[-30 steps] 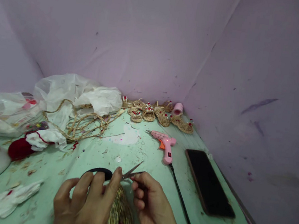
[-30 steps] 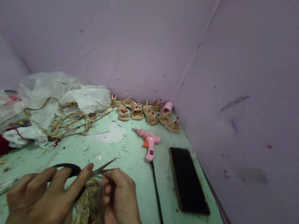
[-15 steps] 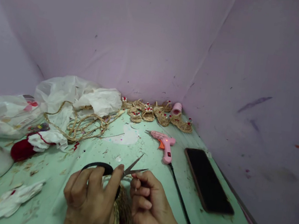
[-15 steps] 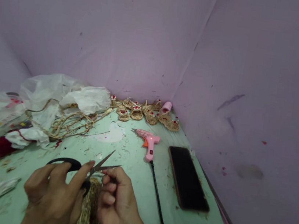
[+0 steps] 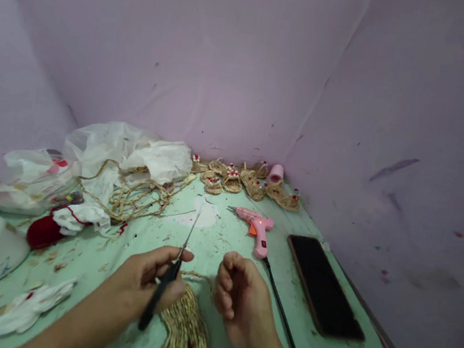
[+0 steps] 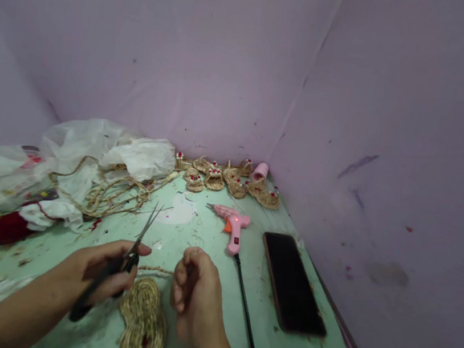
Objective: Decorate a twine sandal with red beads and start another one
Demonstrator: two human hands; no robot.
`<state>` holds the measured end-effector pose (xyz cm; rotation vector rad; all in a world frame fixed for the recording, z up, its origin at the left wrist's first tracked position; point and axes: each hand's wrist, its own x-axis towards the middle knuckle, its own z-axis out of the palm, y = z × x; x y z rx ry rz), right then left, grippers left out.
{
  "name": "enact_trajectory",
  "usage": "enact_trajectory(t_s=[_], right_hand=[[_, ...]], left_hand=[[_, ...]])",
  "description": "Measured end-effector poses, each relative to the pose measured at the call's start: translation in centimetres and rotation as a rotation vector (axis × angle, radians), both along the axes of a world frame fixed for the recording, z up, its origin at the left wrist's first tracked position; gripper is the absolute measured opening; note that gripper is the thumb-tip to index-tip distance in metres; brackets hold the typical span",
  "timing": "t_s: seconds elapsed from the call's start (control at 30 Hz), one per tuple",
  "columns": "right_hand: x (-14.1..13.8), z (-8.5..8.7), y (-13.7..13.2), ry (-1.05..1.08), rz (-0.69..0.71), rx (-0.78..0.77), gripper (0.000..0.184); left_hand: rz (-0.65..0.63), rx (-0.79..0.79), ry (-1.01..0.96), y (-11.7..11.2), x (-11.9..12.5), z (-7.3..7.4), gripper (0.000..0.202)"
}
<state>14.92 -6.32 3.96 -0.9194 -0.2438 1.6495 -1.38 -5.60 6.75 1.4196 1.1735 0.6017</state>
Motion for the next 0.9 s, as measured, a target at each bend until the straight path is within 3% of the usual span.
enact_trajectory(t_s=[0.1, 0.17, 0.23, 0.27, 0.33, 0.37, 0.4, 0.47, 0.53, 0.63, 0.73, 0.9], right_hand=[[0.3, -0.2, 0.3, -0.136, -0.044, 0.077, 0.042], [0.2, 0.0, 0.1, -0.237, -0.117, 0.129, 0.048], [-0.2, 0.5, -0.6, -0.397, -0.058, 0.277, 0.043], [-0.4, 0.9, -1.1, -0.487, 0.069, 0.403, 0.034], [-0.8, 1.7, -2.1, -0.632, 0.493, 0.704, 0.012], [-0.9, 2.0, -2.4, -0.672, 0.672, 0.821, 0.018], [-0.8, 2.2, -2.7, -0.744, 0.727, 0.866, 0.022], [-0.1, 2.2, -2.6, -0.966, 0.601, 0.776, 0.020], [1.1, 1.5, -2.3, -1.254, 0.409, 0.523, 0.015], [2.6, 0.1, -1.9, -1.556, 0.510, 0.265, 0.023], [2.2, -1.0, -2.1, -1.582, 0.619, 0.201, 0.024], [0.0, -1.7, -2.4, -1.537, 0.567, 0.104, 0.017]], left_hand=[[-0.005, -0.247, -0.442, 1.0, -1.6, 0.9, 0.040], [0.053, -0.273, -0.601, 1.4, -2.6, 1.0, 0.039], [0.144, -0.237, -0.630, 1.6, -3.6, 1.0, 0.034], [0.200, -0.204, -0.624, 1.7, -4.0, 0.9, 0.031], [0.311, -0.124, -0.594, 1.9, -4.8, 0.8, 0.021], [0.353, -0.094, -0.573, 2.0, -5.1, 0.7, 0.018], [0.375, -0.080, -0.540, 2.0, -5.4, 0.5, 0.017], [0.372, -0.082, -0.432, 1.9, -5.7, 0.0, 0.018], [0.334, -0.106, -0.274, 1.8, -5.7, -0.6, 0.029], [0.262, -0.153, -0.055, 1.5, -5.1, -1.8, 0.041], [0.205, -0.184, 0.067, 1.1, -3.9, -2.8, 0.044], [0.221, -0.254, 0.099, 0.6, -2.2, -3.3, 0.040]])
